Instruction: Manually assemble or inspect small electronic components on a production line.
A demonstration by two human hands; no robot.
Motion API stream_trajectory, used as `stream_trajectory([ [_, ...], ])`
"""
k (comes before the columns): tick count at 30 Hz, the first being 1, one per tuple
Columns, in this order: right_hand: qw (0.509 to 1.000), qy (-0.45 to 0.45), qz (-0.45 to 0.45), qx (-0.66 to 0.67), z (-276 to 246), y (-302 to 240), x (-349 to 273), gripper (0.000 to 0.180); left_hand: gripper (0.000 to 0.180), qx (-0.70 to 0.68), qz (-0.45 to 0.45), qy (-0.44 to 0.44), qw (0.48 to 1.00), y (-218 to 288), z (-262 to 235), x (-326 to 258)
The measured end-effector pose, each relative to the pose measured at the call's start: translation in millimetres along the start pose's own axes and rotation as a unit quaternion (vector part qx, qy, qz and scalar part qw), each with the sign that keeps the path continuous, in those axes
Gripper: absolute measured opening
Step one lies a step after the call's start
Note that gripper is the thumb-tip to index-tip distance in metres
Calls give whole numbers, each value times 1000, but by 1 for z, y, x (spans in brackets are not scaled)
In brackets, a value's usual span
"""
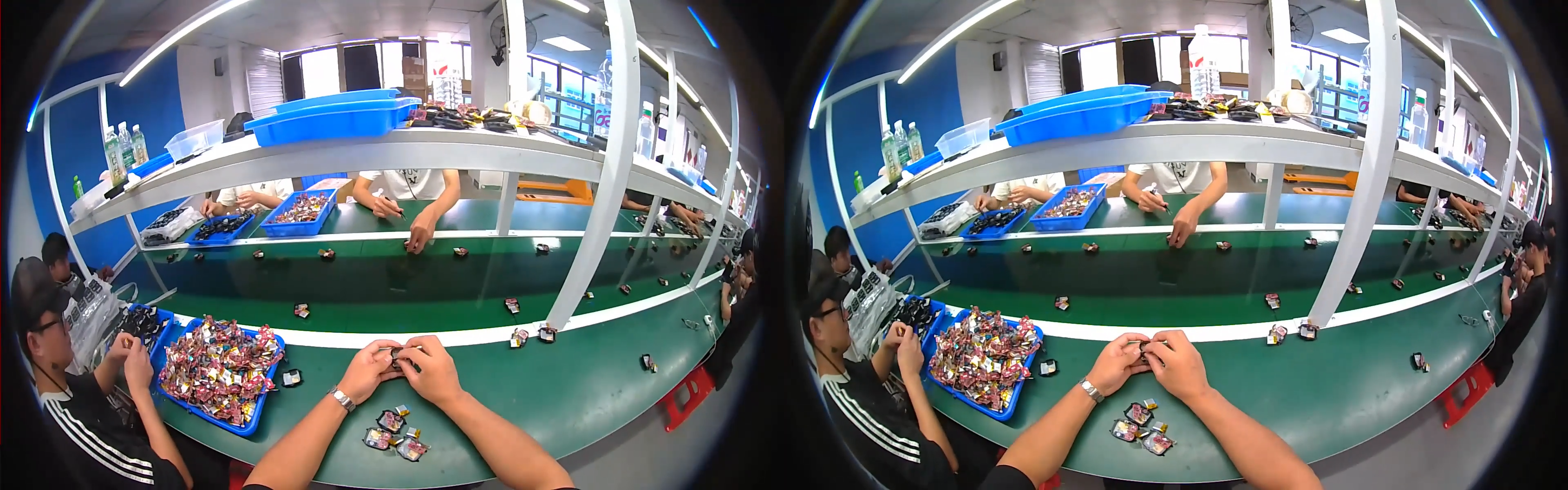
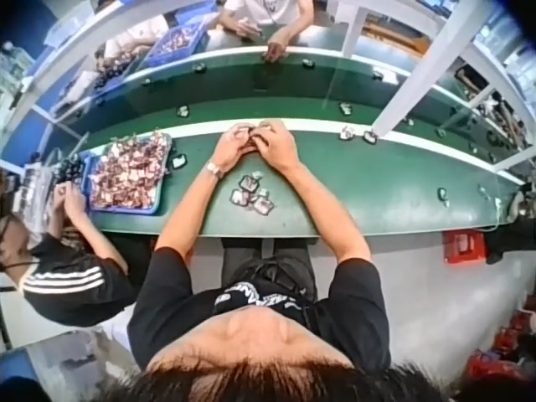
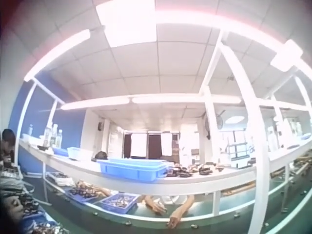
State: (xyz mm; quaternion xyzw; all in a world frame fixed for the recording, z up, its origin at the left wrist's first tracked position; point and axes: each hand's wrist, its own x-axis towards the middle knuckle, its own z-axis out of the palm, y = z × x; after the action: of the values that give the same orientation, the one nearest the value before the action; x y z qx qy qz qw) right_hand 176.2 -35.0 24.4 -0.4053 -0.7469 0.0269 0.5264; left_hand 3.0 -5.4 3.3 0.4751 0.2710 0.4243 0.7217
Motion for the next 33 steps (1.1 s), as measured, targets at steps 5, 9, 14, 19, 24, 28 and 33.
stream_trajectory([
  [5,998,-8,-27,-54,0,1,2,13,27,-4,-9,19,1000,2,3,-1],
  [9,997,-16,-33,-66,0,2,2,14,27,-6,-8,12,1000,3,4,-1],
  [14,997,-36,-42,-54,0,2,3,15,28,-8,-5,8,1000,0,-2,0],
  [19,994,-47,-65,-76,0,4,3,15,28,-1,-7,12,1000,2,3,-1],
  [24,995,-29,-51,-82,6,1,2,11,28,-2,-9,15,1000,-3,-3,2],
  [28,995,-23,-34,-93,8,1,1,11,25,18,-7,30,999,-5,-1,4],
  [33,995,-19,-8,-97,13,2,-1,12,21,26,0,45,999,-2,4,3],
])
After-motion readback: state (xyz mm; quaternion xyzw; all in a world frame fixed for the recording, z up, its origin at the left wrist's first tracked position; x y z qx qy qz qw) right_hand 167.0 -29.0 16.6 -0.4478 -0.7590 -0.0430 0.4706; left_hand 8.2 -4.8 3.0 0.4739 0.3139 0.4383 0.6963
